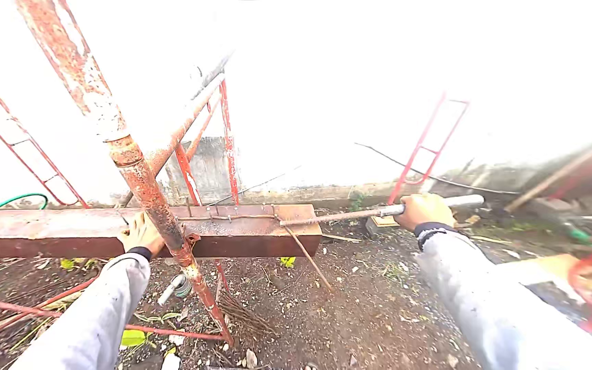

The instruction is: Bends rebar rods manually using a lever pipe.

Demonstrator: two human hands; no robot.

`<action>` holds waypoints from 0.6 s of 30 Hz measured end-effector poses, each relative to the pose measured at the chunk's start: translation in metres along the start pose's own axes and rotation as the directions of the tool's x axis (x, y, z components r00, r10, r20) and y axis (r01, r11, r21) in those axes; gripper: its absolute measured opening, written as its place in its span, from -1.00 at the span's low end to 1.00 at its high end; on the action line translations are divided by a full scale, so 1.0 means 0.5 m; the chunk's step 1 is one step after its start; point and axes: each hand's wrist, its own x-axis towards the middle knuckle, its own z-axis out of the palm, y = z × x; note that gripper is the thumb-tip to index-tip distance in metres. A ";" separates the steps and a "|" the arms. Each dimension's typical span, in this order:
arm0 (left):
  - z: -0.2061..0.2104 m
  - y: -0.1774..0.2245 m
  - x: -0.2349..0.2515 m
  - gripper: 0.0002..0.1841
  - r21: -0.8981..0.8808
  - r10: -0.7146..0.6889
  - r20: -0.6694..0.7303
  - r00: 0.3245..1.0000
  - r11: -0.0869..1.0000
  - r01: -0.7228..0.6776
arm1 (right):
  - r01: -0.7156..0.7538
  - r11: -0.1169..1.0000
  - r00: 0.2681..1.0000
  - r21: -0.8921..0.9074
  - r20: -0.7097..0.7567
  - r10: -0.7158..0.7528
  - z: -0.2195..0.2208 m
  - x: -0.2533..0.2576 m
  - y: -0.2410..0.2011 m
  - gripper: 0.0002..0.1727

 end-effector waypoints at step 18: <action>0.042 -0.057 0.029 -0.41 -0.199 0.191 -0.139 0.972 0.956 -0.217 | -0.477 0.878 0.878 -0.021 0.037 0.478 -0.051 -0.378 -0.091 -0.61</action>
